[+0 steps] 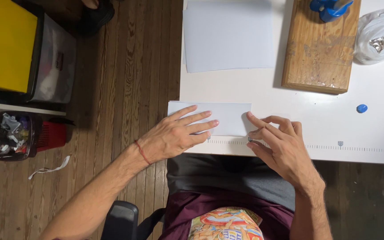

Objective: The person folds a white paper sheet, marks it with a blue marker, and uses a manual hole punch to create two holes. They then insert metal rivets into the holes and use the press to secure them.

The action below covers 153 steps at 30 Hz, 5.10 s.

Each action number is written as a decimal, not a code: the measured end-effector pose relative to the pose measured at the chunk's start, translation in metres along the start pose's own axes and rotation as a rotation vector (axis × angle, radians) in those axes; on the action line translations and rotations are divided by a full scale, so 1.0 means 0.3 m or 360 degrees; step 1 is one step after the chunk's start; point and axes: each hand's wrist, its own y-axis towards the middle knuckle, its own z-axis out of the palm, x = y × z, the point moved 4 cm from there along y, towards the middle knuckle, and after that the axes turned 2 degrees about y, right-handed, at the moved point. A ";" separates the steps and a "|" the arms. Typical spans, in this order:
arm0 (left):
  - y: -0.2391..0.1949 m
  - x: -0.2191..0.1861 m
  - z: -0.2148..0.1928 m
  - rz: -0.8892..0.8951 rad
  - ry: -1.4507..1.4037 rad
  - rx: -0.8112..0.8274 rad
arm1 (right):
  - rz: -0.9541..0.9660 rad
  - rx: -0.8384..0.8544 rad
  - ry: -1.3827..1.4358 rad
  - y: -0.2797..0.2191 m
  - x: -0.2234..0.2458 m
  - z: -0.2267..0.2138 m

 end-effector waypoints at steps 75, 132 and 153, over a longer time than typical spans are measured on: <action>-0.048 -0.062 -0.063 0.0100 0.0510 0.0117 | -0.0259 -0.0036 -0.0150 0.054 0.130 0.024; -0.079 -0.058 -0.037 -0.0004 0.0422 0.0032 | 0.0958 -0.0683 0.1120 -0.292 -0.531 -0.202; -0.138 -0.034 0.083 -0.0135 0.0064 -0.0308 | 0.0611 -0.0743 0.0485 0.076 0.322 0.234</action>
